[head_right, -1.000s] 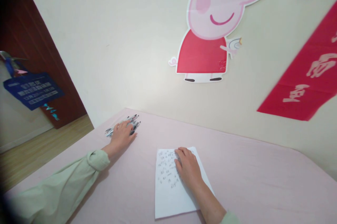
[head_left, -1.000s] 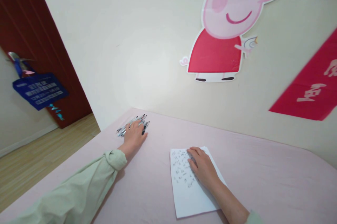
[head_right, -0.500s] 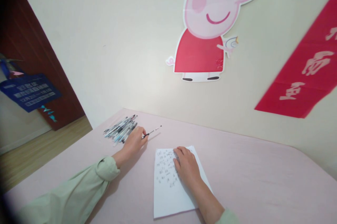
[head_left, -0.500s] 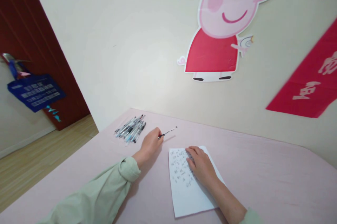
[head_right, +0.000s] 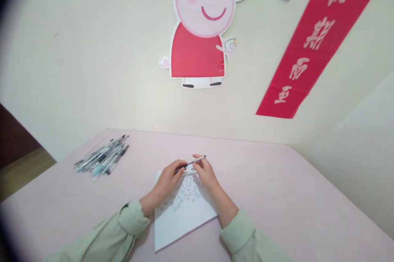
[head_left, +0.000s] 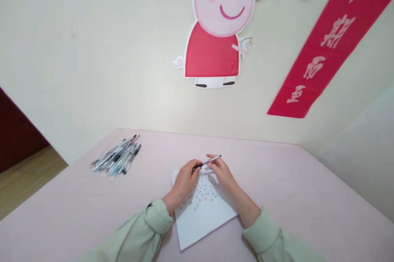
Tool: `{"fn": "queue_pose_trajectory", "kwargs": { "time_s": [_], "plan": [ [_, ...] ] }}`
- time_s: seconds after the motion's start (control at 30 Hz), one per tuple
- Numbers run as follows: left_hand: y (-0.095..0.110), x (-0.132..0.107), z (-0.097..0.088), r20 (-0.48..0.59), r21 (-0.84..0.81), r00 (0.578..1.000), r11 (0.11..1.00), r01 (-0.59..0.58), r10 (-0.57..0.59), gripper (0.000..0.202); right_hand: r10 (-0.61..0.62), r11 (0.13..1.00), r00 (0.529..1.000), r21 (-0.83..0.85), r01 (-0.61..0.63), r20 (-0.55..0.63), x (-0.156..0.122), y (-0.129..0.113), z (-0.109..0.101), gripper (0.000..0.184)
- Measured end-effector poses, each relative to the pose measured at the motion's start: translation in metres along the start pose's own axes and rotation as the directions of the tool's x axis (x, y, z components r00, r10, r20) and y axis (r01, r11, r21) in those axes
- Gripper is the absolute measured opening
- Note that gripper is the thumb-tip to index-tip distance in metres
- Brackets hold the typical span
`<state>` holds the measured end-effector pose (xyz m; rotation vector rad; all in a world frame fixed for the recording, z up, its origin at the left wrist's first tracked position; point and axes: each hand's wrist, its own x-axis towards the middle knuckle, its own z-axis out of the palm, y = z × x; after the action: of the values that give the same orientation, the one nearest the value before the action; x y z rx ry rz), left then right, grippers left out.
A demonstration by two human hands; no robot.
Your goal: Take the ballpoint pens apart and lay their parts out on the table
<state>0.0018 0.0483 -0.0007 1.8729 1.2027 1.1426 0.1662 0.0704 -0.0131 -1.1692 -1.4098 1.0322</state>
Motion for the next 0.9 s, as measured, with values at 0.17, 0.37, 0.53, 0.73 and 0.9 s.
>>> {"fn": "queue_pose_trajectory", "kwargs": {
  "time_s": [0.17, 0.37, 0.53, 0.73, 0.9],
  "plan": [
    [-0.011, -0.003, -0.003, 0.008, 0.032, 0.999, 0.999, 0.03, -0.031, 0.023, 0.118, 0.958, 0.993, 0.261, -0.116, 0.008, -0.002, -0.012, -0.006, 0.034],
    [-0.015, -0.002, -0.009, 0.051, 0.121, 0.995, 0.989, 0.084, -0.09, 0.023, 0.216, 0.892, 0.972, 0.423, -0.158, -0.093, -0.001, -0.012, -0.01, 0.037],
    [-0.016, -0.004, -0.007, 0.117, 0.157, 0.991, 0.986, 0.052, -0.071, 0.027, 0.187, 0.916, 0.981, 0.37, -0.155, -0.052, -0.001, -0.006, -0.009, 0.039],
    [-0.009, -0.007, -0.007, 0.156, 0.241, 0.976, 0.964, 0.11, -0.15, 0.021, 0.194, 0.925, 0.98, 0.339, -0.17, -0.038, -0.002, -0.004, -0.009, 0.042],
    [0.001, -0.007, -0.007, 0.174, 0.257, 0.966, 0.956, 0.144, -0.192, 0.016, 0.193, 0.931, 0.977, 0.331, -0.153, -0.091, -0.002, -0.003, -0.006, 0.039]
  ]
}}
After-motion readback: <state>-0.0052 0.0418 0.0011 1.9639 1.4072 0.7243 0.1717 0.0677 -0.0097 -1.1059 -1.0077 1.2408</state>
